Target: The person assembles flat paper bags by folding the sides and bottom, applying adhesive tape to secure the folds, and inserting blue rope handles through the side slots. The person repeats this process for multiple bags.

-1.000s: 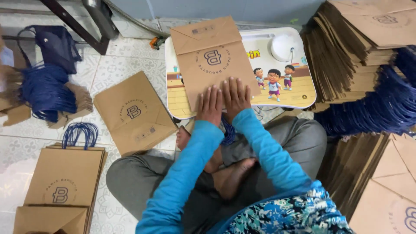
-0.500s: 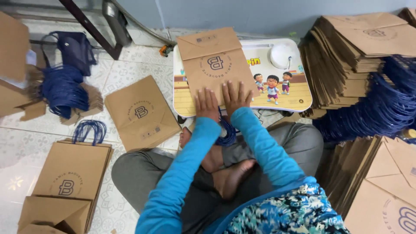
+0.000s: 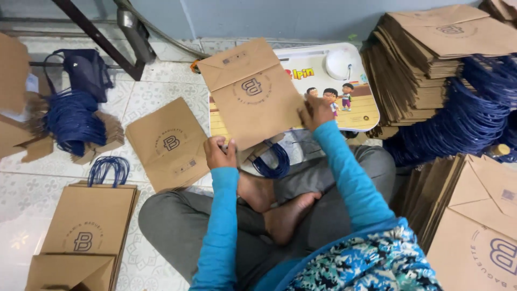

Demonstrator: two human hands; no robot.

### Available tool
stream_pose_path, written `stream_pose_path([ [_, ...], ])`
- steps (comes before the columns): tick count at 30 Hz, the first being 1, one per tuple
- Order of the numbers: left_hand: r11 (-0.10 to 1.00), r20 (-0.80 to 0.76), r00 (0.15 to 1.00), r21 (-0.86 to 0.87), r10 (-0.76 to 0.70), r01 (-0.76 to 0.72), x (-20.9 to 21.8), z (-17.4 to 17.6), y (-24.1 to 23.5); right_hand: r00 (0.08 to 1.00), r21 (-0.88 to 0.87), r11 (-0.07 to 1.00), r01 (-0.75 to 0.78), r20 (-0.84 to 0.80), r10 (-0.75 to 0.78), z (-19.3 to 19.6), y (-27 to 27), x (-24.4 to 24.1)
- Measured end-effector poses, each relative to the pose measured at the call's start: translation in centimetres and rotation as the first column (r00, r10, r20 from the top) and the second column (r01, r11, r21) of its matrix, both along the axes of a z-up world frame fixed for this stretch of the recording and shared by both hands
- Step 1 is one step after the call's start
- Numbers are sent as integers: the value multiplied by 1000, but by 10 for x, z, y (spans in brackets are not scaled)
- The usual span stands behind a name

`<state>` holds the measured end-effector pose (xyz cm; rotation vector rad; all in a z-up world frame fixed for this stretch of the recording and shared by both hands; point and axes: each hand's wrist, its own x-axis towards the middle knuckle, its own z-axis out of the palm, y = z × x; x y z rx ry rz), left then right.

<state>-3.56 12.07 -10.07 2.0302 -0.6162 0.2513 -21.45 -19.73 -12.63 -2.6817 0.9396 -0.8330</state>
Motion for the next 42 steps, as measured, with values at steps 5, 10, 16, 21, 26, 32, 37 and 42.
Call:
stream_pose_path([
  [5, 943, -267, 949, -323, -171, 79, -26, -37, 27, 996, 258, 965, 48, 58, -65, 13, 73, -49],
  [10, 700, -570, 436, -675, -696, 234, -76, 9, 97, 962, 677, 735, 34, 177, -207, 37, 121, -100],
  [16, 591, -628, 141, -599, -766, 540, -92, 56, 112, 968, 539, 842, -1, 211, -134, 112, 160, -154],
  [21, 399, -577, 11, -550, -817, 734, -152, 110, 73, 893, 366, 895, 256, 266, -364, 242, 222, -273],
  [26, 60, -463, -177, -452, -869, 890, -279, 106, 20, 658, 304, 629, 716, 8, -753, 273, 299, -421],
  [32, -174, -216, -257, -340, -942, 924, -406, 18, -15, 347, 219, 270, 938, -531, -773, 212, 303, -531],
  [37, -160, -352, -197, -132, -915, 978, -437, 20, -15, 338, 341, 110, 933, -733, -590, 154, 280, -549],
  [42, -210, -391, -249, -140, -886, 968, -434, 26, -19, 164, 107, 137, 985, -830, -534, 138, 280, -576],
])
